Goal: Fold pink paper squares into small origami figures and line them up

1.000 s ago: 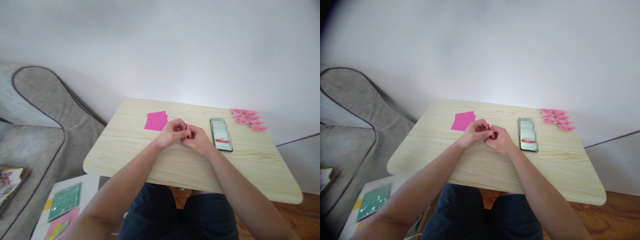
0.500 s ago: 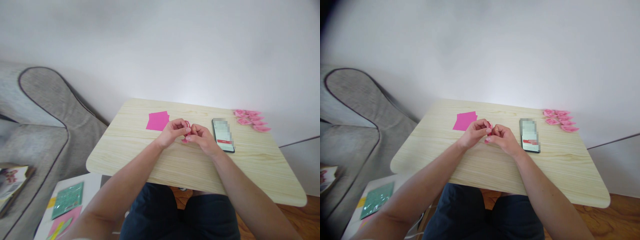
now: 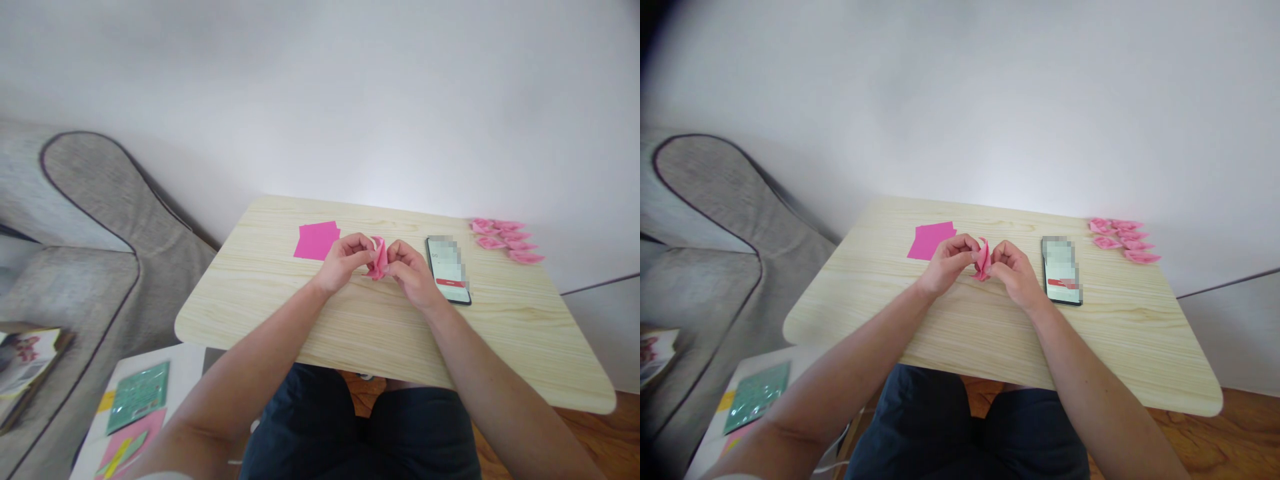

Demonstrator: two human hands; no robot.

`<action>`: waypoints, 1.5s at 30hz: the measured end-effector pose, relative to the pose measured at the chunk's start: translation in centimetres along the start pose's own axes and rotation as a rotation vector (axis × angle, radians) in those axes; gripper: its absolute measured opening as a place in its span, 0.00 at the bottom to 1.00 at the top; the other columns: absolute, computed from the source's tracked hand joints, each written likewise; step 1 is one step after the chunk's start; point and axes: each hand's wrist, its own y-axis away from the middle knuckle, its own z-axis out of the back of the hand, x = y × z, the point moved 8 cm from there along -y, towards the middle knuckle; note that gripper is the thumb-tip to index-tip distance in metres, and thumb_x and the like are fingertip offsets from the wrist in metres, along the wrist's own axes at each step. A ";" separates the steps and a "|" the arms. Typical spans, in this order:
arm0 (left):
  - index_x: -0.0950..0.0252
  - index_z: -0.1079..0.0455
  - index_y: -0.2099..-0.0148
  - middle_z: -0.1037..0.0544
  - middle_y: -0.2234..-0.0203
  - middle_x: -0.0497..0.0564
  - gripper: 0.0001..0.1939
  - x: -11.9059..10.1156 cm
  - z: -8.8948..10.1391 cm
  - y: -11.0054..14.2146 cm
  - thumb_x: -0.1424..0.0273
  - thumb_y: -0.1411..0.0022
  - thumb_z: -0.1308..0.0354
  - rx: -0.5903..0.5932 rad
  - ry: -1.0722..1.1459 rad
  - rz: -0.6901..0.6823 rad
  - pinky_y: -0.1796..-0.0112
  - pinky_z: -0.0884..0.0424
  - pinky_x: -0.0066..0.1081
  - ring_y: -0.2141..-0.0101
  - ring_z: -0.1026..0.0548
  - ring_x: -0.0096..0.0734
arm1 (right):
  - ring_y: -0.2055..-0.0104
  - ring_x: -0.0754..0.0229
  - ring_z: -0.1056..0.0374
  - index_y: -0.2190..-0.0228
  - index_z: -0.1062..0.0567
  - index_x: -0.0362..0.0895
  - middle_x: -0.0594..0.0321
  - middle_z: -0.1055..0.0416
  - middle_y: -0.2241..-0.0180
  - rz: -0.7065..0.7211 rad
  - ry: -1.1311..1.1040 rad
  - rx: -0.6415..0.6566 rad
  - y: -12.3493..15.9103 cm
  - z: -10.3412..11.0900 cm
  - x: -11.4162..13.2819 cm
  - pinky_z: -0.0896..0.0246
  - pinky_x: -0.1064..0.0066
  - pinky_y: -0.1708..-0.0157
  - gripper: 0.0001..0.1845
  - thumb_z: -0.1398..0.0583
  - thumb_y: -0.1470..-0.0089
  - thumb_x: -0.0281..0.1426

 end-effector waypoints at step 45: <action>0.54 0.17 0.60 0.14 0.63 0.50 0.11 0.5 4.0 -0.3 0.73 0.39 0.40 -0.235 -1.078 -0.056 0.45 0.37 0.51 0.55 0.25 0.49 | 0.59 0.51 0.30 0.70 0.21 0.50 0.63 0.21 0.67 0.259 0.923 0.100 0.4 -0.6 1.1 0.35 0.56 0.54 0.08 0.35 0.50 0.24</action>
